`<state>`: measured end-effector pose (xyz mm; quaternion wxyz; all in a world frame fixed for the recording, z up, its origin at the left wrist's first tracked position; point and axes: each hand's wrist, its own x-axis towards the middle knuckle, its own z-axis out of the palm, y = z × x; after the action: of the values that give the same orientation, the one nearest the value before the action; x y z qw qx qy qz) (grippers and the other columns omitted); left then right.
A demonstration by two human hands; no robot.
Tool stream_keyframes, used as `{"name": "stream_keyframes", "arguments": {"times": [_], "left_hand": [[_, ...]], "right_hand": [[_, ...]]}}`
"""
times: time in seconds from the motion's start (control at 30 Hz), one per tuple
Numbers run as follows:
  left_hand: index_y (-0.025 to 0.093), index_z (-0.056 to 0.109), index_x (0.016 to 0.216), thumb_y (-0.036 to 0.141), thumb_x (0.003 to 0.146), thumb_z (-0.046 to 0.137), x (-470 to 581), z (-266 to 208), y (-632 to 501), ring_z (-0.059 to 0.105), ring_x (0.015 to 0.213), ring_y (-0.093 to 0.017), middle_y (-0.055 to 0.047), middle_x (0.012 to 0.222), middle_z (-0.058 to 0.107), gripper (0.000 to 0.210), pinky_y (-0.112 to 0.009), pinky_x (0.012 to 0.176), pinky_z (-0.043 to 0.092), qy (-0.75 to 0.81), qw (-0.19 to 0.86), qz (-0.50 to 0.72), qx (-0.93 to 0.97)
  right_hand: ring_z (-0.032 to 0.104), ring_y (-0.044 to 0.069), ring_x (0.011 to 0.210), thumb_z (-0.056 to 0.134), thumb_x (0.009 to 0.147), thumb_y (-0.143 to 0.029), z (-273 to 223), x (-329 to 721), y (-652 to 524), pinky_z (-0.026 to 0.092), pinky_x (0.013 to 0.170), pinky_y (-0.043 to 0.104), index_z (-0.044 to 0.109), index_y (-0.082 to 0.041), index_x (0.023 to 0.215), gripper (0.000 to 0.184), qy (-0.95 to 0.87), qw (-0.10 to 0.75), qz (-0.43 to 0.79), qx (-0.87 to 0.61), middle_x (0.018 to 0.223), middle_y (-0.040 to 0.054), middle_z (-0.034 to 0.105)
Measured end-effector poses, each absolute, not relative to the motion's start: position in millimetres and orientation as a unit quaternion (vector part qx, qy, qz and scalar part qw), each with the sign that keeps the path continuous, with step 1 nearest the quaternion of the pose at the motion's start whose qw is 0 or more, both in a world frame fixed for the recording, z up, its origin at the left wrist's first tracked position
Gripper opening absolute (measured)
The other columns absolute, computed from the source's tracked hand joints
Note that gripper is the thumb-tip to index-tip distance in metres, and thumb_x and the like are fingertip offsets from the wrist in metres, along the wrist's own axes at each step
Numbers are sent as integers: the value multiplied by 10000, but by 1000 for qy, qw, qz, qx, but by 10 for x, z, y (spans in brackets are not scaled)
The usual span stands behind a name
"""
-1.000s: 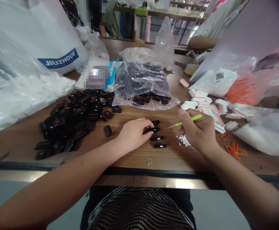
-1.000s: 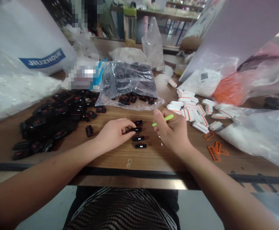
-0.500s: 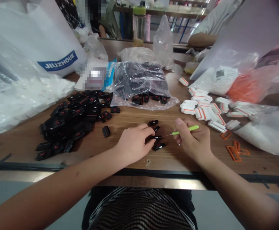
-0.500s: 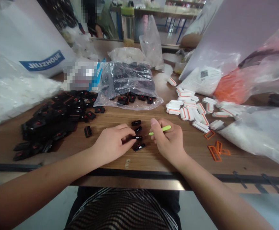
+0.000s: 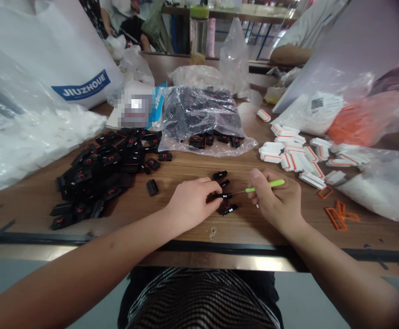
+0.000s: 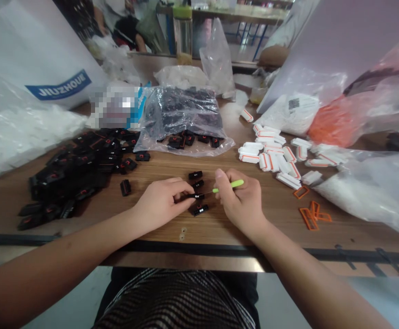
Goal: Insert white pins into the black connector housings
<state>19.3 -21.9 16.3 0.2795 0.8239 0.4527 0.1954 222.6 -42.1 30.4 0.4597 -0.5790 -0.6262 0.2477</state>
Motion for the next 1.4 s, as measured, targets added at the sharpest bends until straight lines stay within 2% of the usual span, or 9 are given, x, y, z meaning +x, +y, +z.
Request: {"name": "stream_keyframes", "arguments": {"times": [0.27,0.5,0.7,0.97,1.2,1.4], "left_hand": [[232,708,954,271,870,663,193,168,-229,611,729,-154,1,893,673,103,-290,666,460,454,268,189,829],[228,698,960,276,876,660,198,162,-235,605,723,-151,3,888,670,104,-291,672,459,452,268,184,831],[223,695,951,267,876,660,196,151,-233,596,720,-148,4,882,664,93,-292,660,445,452,268,186,830],[225,696,954,284,880,657,199,141,-232,603,733,-155,-2,886,664,102,-297,669,454,450,265,188,832],[223,693,940,270,871,654,204,150,-239,605,730,-155,-2,895,666,93,-285,645,447,454,268,187,829],[228,694,956,271,863,642,219,207,-221,596,698,-156,-1,904,670,116,-307,655,450,466,269,167,826]], "right_hand": [[514,109,453,542,973,-377,384,2195,-444,404,486,272,577,-222,593,412,-696,392,183,-573,494,-15,561],[524,100,452,567,967,-361,331,2242,-468,412,480,263,567,-221,573,418,-635,473,216,-571,514,-16,581],[517,105,430,570,963,-387,314,2246,-460,402,448,262,570,-221,571,425,-627,477,222,-575,487,-14,571],[525,114,456,547,971,-400,328,2252,-457,401,457,270,580,-231,588,420,-649,448,203,-581,514,-5,585],[511,108,472,524,979,-366,395,2194,-494,373,484,282,538,-221,584,421,-728,377,139,-555,540,0,580],[499,97,395,552,968,-410,550,2295,-461,372,385,250,582,-236,611,398,-635,465,219,-577,488,-16,573]]}}
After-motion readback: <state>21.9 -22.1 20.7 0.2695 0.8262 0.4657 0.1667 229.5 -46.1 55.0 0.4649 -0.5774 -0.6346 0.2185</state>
